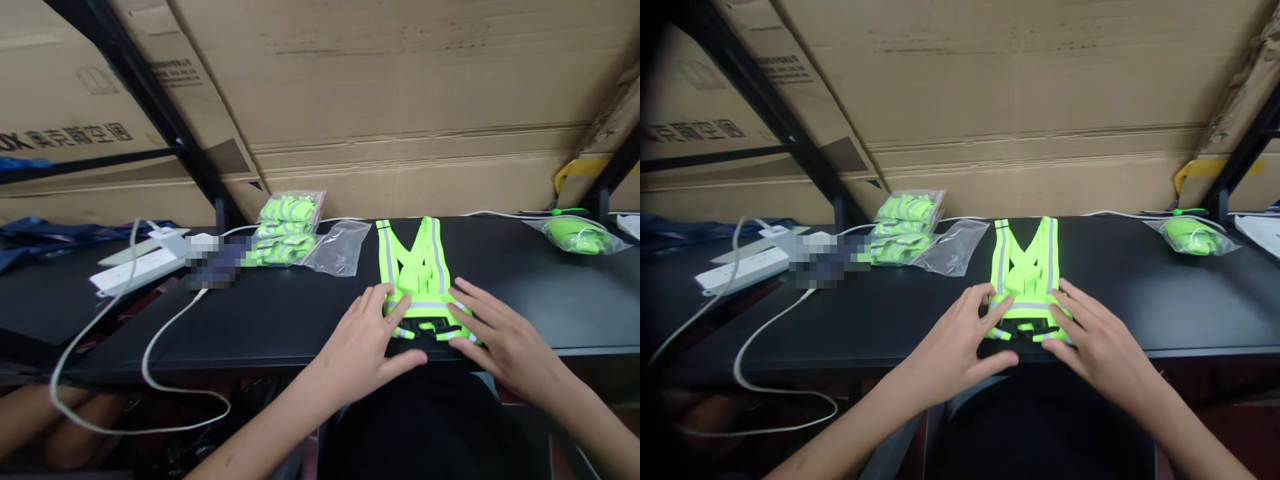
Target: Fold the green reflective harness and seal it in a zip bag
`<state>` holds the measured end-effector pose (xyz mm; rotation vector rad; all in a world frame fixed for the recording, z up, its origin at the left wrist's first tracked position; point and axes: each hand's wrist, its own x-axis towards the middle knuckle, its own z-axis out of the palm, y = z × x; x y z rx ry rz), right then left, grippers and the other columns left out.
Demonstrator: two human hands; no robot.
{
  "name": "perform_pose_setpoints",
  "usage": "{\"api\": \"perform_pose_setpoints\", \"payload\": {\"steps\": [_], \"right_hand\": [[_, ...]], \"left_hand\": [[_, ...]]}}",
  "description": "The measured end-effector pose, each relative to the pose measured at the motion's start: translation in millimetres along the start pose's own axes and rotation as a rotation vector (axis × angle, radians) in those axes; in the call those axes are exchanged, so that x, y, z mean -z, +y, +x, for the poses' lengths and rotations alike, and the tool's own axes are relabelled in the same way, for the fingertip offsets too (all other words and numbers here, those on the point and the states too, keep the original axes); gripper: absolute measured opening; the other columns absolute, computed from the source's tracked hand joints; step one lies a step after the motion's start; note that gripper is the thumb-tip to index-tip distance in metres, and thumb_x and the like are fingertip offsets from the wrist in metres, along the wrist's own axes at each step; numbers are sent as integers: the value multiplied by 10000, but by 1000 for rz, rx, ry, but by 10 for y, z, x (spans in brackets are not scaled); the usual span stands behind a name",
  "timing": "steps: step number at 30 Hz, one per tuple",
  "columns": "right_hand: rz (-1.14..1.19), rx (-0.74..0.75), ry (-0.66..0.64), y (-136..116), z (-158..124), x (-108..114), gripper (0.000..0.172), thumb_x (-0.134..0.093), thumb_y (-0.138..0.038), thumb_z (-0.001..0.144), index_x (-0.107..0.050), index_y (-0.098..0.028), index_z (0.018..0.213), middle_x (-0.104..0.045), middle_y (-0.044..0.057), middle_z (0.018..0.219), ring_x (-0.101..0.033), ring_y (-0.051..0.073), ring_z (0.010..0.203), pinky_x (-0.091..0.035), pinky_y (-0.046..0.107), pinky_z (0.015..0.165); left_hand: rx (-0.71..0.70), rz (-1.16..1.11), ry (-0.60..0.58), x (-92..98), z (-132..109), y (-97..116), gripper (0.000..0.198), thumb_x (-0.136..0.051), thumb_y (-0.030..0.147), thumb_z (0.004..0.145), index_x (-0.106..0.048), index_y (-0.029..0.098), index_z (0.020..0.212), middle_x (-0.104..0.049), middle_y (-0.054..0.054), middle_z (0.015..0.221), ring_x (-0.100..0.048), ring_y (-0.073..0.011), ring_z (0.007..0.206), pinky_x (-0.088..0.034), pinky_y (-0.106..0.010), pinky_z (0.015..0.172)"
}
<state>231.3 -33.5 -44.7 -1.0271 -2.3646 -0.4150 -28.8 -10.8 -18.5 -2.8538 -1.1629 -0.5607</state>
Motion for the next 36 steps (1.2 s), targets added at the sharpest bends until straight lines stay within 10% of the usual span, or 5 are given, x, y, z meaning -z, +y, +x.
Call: {"api": "perform_pose_setpoints", "payload": {"steps": [11, 17, 24, 29, 36], "right_hand": [[-38, 133, 54, -182, -201, 111, 278, -566, -187, 972, -614, -86, 1227, -732, 138, 1136, -680, 251, 1076, -564, 427, 927], [182, 45, -103, 108, 183, 189, 236, -512, -347, 1007, -659, -161, 1002, -694, 76, 894, -648, 202, 834, -522, 355, 728], [426, -224, -420, 607, 531, 77, 368, -392, -501, 1021, -644, -234, 994, -640, 61, 984, -563, 233, 976, -483, 412, 885], [178, -253, -296, 657, 468, -210, 376, -383, -470, 1015, -631, -210, 1125, -624, 101, 1038, -578, 271, 998, -478, 474, 897], [-139, -252, -95, 236, 222, -118, 344, -354, -279, 1043, -656, -155, 935, -694, 118, 878, -665, 250, 808, -514, 383, 703]], "left_hand": [[-170, -91, 269, -128, -373, 65, 251, -558, 145, 969, -576, 110, 1217, -691, -120, 1126, -608, -237, 1035, -535, -372, 902], [57, -355, 39, 59, -94, -89, 260, -436, 308, 1041, -585, 190, 1218, -694, -63, 1096, -622, -206, 973, -509, -341, 856], [150, -447, -219, 139, 441, -335, 433, -323, 445, 1050, -641, 178, 929, -628, -40, 914, -610, -196, 870, -495, -329, 801], [165, -179, -102, -59, 546, -300, 287, -386, 285, 1033, -598, 153, 1175, -591, -101, 1140, -554, -254, 1067, -487, -427, 932], [115, -22, -15, -87, 439, -155, 309, -383, 284, 1041, -644, 141, 955, -609, -84, 970, -586, -232, 933, -521, -395, 854]]}}
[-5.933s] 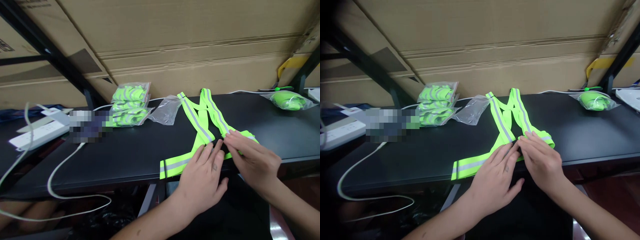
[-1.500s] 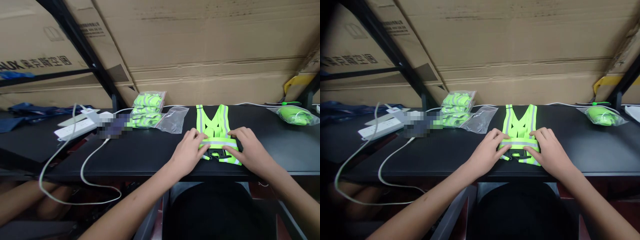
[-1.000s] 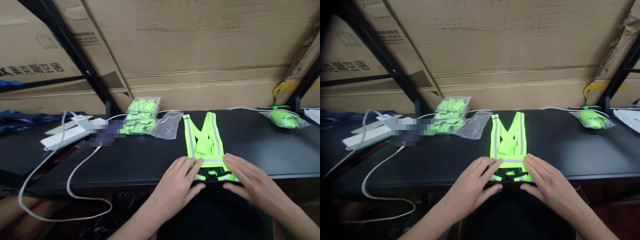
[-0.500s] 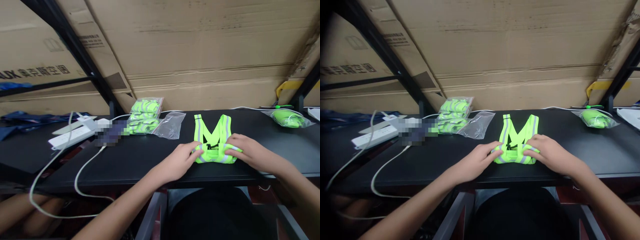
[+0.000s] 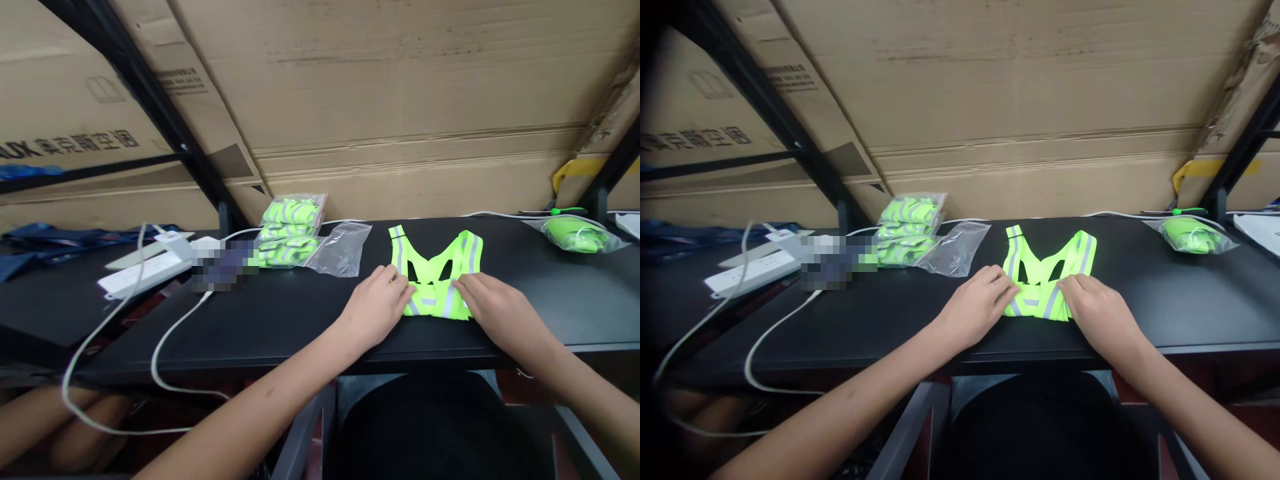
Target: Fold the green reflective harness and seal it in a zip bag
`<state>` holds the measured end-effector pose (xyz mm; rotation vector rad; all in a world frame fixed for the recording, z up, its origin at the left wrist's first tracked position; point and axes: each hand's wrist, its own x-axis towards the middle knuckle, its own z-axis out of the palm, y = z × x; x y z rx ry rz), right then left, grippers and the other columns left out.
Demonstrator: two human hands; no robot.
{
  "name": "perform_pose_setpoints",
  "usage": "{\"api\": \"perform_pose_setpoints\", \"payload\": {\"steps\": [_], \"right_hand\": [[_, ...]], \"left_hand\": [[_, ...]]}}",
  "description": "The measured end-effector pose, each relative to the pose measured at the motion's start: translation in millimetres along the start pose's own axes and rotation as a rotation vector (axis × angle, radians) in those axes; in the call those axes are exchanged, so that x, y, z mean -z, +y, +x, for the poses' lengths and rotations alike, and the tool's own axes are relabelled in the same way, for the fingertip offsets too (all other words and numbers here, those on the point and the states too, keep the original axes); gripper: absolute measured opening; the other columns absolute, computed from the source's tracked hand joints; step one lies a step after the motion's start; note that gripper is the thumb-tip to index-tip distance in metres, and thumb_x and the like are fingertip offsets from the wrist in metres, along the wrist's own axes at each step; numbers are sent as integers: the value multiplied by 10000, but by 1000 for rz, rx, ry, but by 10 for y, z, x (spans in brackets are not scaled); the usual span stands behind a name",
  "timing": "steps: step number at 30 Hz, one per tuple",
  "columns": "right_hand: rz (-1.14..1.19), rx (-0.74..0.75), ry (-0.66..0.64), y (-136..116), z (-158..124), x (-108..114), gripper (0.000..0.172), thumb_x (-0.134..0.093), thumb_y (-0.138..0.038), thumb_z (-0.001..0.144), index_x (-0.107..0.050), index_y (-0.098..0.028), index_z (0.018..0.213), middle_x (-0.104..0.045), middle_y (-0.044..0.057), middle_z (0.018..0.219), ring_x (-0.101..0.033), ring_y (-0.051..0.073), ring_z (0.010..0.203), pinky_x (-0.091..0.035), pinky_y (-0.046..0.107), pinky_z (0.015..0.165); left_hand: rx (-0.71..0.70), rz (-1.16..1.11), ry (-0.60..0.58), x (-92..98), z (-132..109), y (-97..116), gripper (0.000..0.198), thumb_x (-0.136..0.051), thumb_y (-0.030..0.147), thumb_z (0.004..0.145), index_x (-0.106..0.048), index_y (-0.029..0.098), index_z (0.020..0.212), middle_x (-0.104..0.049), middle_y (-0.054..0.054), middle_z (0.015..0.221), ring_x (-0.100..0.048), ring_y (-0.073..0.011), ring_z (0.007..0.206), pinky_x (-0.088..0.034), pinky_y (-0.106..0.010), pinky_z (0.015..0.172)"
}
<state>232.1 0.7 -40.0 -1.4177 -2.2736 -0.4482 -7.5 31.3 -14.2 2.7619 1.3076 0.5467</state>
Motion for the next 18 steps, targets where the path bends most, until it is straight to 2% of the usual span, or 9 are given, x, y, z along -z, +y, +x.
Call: {"api": "perform_pose_setpoints", "payload": {"steps": [4, 6, 8, 10, 12, 15, 18], "right_hand": [[93, -110, 17, -124, -136, 60, 363, -422, -448, 1018, -632, -170, 1120, -693, 161, 1179, -668, 312, 1078, -552, 426, 798], [158, -145, -41, -148, -136, 91, 343, -417, -454, 1014, -613, -192, 1115, -693, 143, 1151, -679, 297, 1037, -557, 417, 764], [229, -149, -98, -150, -109, 129, 290, -402, -418, 1015, -598, -206, 1045, -702, 108, 1027, -688, 266, 925, -553, 405, 738], [279, -135, -132, -135, -84, 160, 254, -405, -392, 1009, -583, -210, 1009, -696, 93, 979, -681, 258, 906, -552, 406, 751], [308, -115, -140, -110, -81, 171, 246, -417, -382, 1002, -580, -207, 1061, -698, 105, 1036, -678, 269, 976, -559, 408, 783], [316, -87, -156, -71, -118, 150, 325, -414, -390, 1007, -546, -191, 1227, -680, 139, 1202, -661, 284, 1106, -563, 430, 872], [272, -66, -194, -43, -170, 124, 543, -497, -548, 956, -489, -161, 1337, -596, 192, 1372, -592, 334, 1250, -544, 482, 954]], "left_hand": [[-4, -44, -3, -1, -131, 53, 300, -493, 406, 1000, -611, 137, 1062, -617, -126, 1109, -595, -282, 1060, -504, -468, 950], [24, -137, -12, -4, -171, 70, 285, -515, 415, 991, -577, 161, 1106, -627, -115, 1165, -579, -294, 1178, -449, -518, 1051], [38, -215, -26, 1, -180, 78, 260, -507, 402, 994, -549, 181, 1124, -643, -100, 1181, -564, -291, 1245, -388, -545, 1121], [43, -264, -47, 16, -165, 77, 265, -512, 396, 985, -533, 184, 1143, -645, -110, 1199, -581, -293, 1235, -427, -524, 1098], [40, -285, -66, 32, -148, 68, 279, -516, 389, 977, -528, 179, 1159, -637, -126, 1222, -613, -291, 1188, -495, -484, 1026], [9, -274, -73, 46, -152, 39, 290, -503, 381, 982, -531, 179, 1188, -631, -132, 1254, -620, -285, 1188, -503, -470, 1018], [-34, -253, -79, 61, -204, 2, 376, -553, 440, 958, -525, 182, 1230, -614, -139, 1308, -575, -301, 1275, -488, -466, 1045]]}}
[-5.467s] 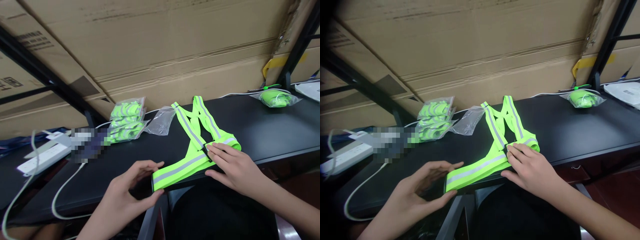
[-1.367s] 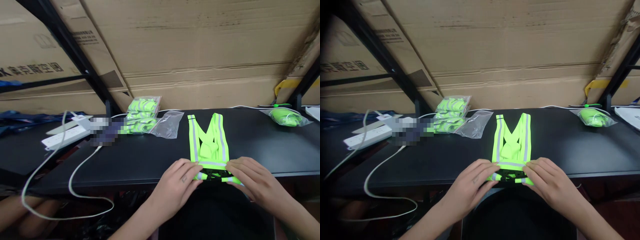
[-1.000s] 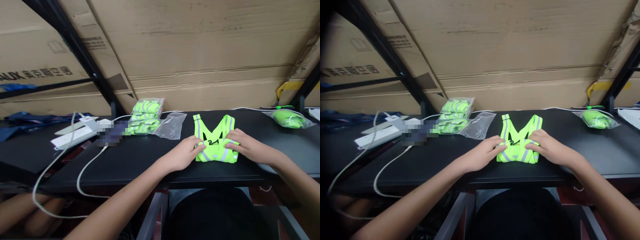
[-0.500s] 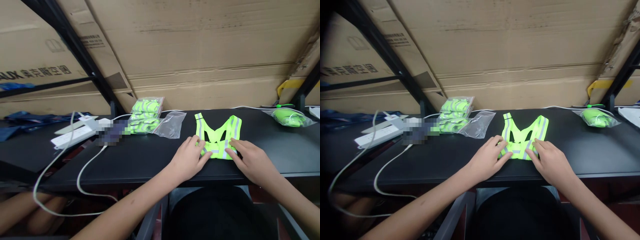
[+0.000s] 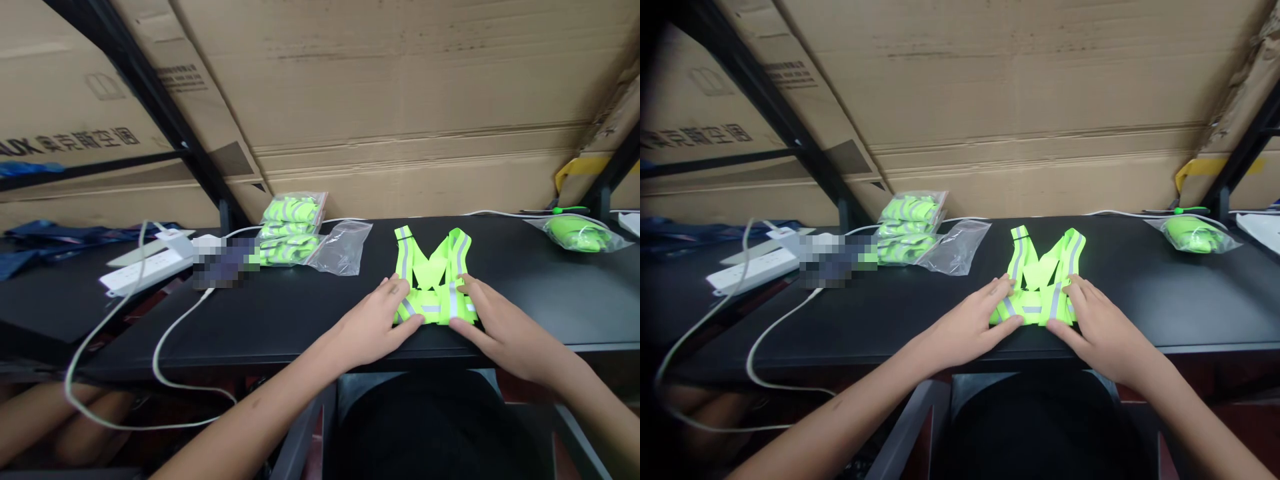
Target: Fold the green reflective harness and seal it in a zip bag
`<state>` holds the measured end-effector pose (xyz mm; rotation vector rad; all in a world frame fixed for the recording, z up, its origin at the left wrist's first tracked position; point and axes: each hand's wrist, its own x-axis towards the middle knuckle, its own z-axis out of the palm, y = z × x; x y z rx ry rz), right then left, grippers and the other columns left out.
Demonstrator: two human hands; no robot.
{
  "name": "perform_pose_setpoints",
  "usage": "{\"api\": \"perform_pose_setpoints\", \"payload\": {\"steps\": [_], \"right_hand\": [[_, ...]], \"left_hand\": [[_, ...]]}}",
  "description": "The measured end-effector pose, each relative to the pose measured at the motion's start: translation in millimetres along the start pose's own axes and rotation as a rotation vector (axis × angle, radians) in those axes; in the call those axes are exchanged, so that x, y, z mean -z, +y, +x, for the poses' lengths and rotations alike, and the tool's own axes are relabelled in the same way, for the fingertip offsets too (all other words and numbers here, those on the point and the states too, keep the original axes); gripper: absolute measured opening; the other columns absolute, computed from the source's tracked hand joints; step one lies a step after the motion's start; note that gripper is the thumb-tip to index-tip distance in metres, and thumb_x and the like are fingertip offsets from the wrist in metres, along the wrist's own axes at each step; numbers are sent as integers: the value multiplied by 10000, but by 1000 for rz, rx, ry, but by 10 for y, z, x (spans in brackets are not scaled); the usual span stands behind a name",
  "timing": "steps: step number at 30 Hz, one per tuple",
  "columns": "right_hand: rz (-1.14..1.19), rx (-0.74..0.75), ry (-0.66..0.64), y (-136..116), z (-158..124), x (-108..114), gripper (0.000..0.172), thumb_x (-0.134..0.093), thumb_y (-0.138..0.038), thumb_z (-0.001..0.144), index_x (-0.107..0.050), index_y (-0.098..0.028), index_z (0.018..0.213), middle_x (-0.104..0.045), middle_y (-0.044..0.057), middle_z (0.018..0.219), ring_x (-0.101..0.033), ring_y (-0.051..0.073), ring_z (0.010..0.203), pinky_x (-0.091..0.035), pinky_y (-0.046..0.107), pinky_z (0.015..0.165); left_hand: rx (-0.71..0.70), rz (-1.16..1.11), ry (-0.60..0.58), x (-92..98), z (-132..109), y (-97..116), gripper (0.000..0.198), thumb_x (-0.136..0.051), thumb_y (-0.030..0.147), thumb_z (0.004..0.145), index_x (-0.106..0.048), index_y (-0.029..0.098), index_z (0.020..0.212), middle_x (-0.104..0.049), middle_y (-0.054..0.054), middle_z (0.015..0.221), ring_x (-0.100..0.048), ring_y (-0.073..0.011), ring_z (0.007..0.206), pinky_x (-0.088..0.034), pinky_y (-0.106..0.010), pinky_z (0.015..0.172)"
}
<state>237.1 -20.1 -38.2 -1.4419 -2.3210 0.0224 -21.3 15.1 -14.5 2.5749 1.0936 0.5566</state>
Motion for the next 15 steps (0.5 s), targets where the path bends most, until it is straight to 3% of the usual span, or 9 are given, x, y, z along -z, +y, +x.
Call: {"api": "perform_pose_setpoints", "payload": {"steps": [3, 6, 12, 15], "right_hand": [[-42, 16, -15, 5, -55, -4, 711, -590, -697, 838, -517, -158, 1296, -524, 226, 1444, -561, 376, 1281, -566, 504, 919], [-81, 63, 46, -24, -144, -3, 590, -591, -657, 862, -568, -179, 1208, -487, 223, 1458, -574, 372, 1250, -585, 494, 866], [-88, 278, 129, -124, -331, -15, 541, -580, -544, 926, -519, -126, 1265, -645, 192, 1176, -630, 310, 1093, -571, 457, 877], [-70, 352, 181, -132, -344, 7, 559, -565, -550, 934, -514, -103, 1266, -677, 185, 1101, -654, 292, 1018, -572, 422, 821]], "left_hand": [[-42, 7, -13, 21, -93, -4, 497, -675, 501, 872, -528, 194, 1235, -613, -138, 1319, -552, -324, 1308, -509, -465, 1029], [-91, 29, 4, -2, -229, 39, 554, -720, 542, 825, -536, 199, 1219, -614, -147, 1329, -521, -338, 1345, -512, -487, 1043], [-249, 286, 109, -170, -525, 167, 449, -748, 329, 837, -539, 137, 1185, -658, -172, 1232, -586, -352, 1262, -491, -517, 1070], [-291, 312, 101, -149, -542, 212, 381, -681, 420, 890, -576, 144, 1131, -683, -146, 1157, -640, -338, 1159, -540, -484, 958]]}}
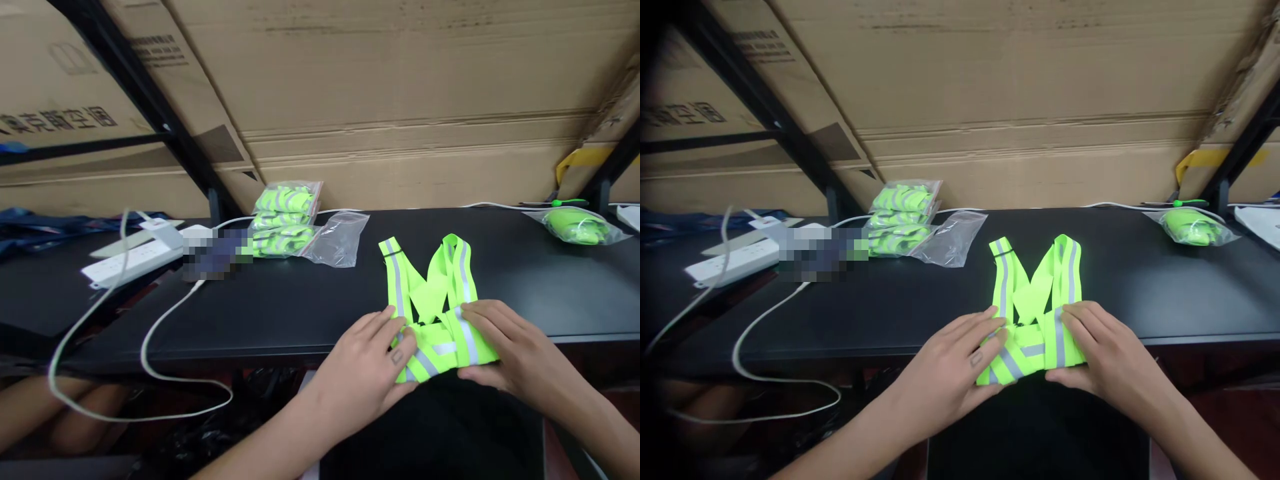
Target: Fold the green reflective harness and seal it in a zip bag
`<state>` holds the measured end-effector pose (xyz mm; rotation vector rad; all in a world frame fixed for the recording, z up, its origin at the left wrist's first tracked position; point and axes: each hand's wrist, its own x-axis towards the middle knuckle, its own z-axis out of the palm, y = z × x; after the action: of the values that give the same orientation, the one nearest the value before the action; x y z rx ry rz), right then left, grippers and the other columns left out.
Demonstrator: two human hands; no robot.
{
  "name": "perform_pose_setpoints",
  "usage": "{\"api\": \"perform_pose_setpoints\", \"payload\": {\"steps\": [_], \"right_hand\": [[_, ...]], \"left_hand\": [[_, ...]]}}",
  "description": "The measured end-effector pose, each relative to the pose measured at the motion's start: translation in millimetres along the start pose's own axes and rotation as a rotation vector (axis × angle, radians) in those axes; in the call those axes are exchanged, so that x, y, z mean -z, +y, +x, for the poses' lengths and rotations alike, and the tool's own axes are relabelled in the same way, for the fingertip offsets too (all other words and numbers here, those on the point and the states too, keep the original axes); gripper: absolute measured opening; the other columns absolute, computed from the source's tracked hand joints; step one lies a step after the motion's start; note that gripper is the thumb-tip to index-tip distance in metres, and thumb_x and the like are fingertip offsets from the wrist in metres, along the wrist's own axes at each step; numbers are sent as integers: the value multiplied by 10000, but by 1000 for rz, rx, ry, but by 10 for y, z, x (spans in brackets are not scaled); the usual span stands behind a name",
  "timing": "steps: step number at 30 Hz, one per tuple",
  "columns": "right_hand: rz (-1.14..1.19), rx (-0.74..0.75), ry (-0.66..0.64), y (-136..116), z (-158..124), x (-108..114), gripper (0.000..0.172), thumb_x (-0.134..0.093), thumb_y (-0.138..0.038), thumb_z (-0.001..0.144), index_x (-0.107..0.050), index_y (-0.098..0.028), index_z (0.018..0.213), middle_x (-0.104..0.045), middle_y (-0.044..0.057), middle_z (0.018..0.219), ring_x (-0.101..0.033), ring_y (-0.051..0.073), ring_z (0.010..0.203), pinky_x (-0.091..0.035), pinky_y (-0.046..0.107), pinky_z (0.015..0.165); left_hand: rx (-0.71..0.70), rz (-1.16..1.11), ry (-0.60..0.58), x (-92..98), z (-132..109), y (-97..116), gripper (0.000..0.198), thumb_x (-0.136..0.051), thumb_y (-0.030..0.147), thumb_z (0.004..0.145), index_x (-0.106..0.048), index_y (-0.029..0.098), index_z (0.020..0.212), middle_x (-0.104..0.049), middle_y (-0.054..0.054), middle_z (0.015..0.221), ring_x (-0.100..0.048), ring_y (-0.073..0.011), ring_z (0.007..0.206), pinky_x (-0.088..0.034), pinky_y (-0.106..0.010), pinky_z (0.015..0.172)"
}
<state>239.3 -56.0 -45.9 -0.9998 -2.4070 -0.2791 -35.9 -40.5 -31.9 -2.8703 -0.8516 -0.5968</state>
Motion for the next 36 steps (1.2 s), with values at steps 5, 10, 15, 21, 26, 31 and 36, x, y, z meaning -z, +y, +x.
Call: {"api": "perform_pose_setpoints", "payload": {"steps": [5, 10, 15, 21, 26, 31, 36], "right_hand": [[168, -158, -9, 184, 114, 57, 431, -509, -570, 957, -607, -173, 1093, -696, 93, 935, -671, 208, 809, -531, 308, 652], [374, -447, -199, 402, 425, 93, 446, -450, -578, 975, -604, -219, 759, -649, 21, 750, -601, 174, 658, -474, 309, 618], [420, -577, -247, 563, 619, -70, 482, -426, -627, 959, -594, -218, 767, -663, 51, 846, -623, 214, 764, -494, 359, 705], [-32, -432, -17, 545, 575, -233, 367, -441, -502, 990, -592, -169, 958, -655, 119, 936, -642, 266, 859, -511, 398, 725], [-118, -248, -70, 332, 453, -144, 425, -327, -401, 1052, -655, -165, 923, -713, 108, 889, -687, 251, 839, -538, 388, 729], [-3, -285, -139, 265, 334, -88, 489, -338, -449, 1043, -559, -130, 1341, -698, 153, 1231, -663, 294, 1117, -563, 453, 888], [112, -304, -208, 289, 337, -68, 461, -315, -389, 1045, -527, -196, 1407, -645, 126, 1340, -618, 271, 1216, -541, 458, 979]], "left_hand": [[57, -145, -102, 219, 290, -114, 454, -486, 602, 963, -638, 175, 931, -683, -32, 820, -657, -206, 769, -479, -335, 700], [265, -331, -280, 300, 616, -347, 562, -388, 622, 990, -568, 178, 696, -607, 3, 690, -581, -163, 647, -394, -293, 626], [486, -323, -190, 62, 726, -478, 446, -459, 585, 973, -600, 176, 1081, -661, -31, 866, -640, -238, 787, -461, -349, 700], [466, -100, -71, -146, 712, -400, 352, -505, 463, 991, -630, 161, 1122, -568, -126, 1148, -621, -282, 1020, -515, -420, 877], [493, -106, 6, -156, 620, -299, 320, -489, 366, 1010, -606, 99, 1143, -633, -157, 1122, -591, -307, 1115, -475, -457, 995], [469, -317, -20, -101, 597, -342, 287, -452, 297, 1020, -543, 136, 1240, -640, -131, 1259, -590, -282, 1195, -464, -443, 1024], [420, -471, 0, -72, 623, -434, 173, -461, 276, 1003, -583, 193, 1095, -666, -68, 1108, -645, -229, 1019, -509, -384, 909]]}}
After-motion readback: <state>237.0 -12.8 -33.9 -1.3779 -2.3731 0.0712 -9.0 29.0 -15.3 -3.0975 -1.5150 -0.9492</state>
